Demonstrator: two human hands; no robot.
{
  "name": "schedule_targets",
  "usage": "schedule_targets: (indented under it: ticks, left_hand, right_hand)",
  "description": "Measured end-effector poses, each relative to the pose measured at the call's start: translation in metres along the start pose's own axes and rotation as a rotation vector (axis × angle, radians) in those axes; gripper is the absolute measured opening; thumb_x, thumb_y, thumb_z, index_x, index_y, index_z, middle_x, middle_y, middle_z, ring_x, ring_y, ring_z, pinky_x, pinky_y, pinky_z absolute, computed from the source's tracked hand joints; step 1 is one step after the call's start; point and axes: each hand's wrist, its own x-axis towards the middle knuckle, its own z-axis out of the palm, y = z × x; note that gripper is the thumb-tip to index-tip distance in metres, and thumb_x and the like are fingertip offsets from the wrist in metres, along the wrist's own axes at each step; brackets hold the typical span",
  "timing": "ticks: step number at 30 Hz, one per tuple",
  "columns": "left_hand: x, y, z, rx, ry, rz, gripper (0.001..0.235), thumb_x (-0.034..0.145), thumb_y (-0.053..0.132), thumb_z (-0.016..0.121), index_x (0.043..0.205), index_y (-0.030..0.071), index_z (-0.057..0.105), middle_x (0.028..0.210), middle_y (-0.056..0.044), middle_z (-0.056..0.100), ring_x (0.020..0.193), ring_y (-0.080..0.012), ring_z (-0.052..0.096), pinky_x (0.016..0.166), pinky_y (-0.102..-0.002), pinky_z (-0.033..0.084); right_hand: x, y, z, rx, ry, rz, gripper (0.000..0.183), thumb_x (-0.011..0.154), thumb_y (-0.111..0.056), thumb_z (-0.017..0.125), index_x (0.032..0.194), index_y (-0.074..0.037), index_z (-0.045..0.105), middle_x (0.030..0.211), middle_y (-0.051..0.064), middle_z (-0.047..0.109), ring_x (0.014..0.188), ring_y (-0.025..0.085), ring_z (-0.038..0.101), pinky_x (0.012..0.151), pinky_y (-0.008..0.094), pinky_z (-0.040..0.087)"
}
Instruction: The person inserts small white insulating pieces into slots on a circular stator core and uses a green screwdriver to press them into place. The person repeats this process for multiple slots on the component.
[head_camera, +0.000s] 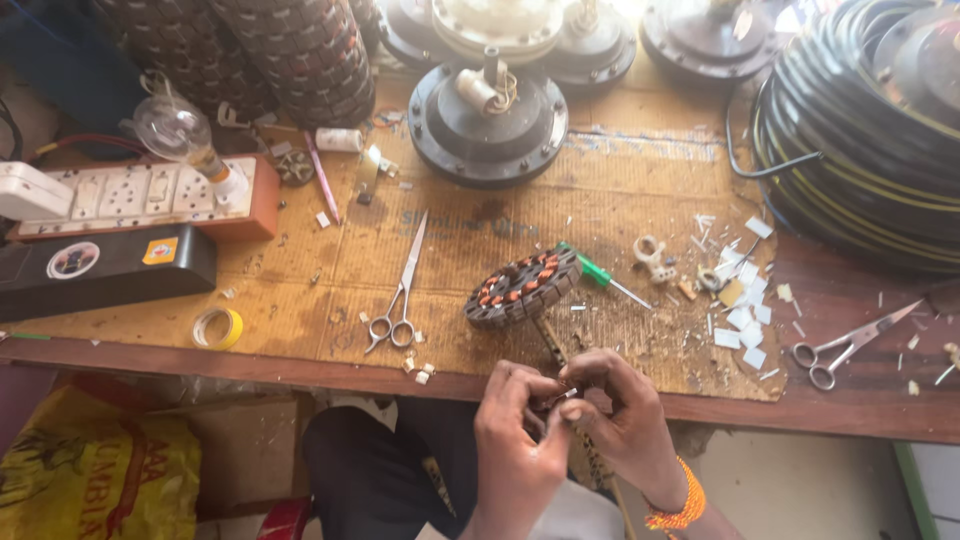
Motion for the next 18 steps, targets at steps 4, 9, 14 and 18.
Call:
schedule_targets:
  ticks: [4,9,14,18]
  left_hand:
    - [0.006,0.022,0.004,-0.11,0.058,0.11,0.011,0.089,0.005,0.071,0.1,0.005,0.067,0.107,-0.012,0.057,0.08,-0.0213,0.067,0.064,-0.03,0.056]
    - [0.015,0.019,-0.013,0.007,0.083,0.427,0.012,0.094,0.0,0.068,0.104,0.004,0.064,0.099,-0.011,0.07,0.088,-0.0251,0.076,0.07,-0.033,0.06]
    - [0.016,0.005,-0.032,0.196,0.058,0.506,0.014,0.09,0.0,0.07,0.103,0.005,0.067,0.092,-0.01,0.072,0.085,-0.0283,0.075,0.071,-0.037,0.06]
    - [0.014,-0.001,-0.036,-0.063,-0.061,0.296,0.008,0.088,0.002,0.077,0.094,0.002,0.071,0.084,-0.009,0.073,0.07,-0.0188,0.074,0.056,-0.033,0.057]
  right_hand:
    - [0.001,-0.002,0.003,-0.05,0.184,-0.007,0.024,0.092,0.002,0.064,0.116,-0.003,0.067,0.098,0.009,0.074,0.084,0.016,0.075,0.075,0.025,0.061]
    - [0.013,-0.01,0.008,-0.151,0.182,-0.32,0.02,0.088,0.003,0.07,0.107,-0.003,0.071,0.097,0.008,0.075,0.08,0.015,0.078,0.066,0.025,0.065]
    - [0.02,-0.025,0.012,-0.226,0.116,-0.315,0.02,0.081,0.0,0.078,0.1,-0.004,0.072,0.095,0.01,0.076,0.081,0.019,0.079,0.068,0.028,0.064]
    - [0.021,-0.033,0.006,-0.133,-0.009,-0.362,0.017,0.082,0.002,0.078,0.094,-0.004,0.068,0.096,0.01,0.075,0.08,0.019,0.08,0.066,0.029,0.065]
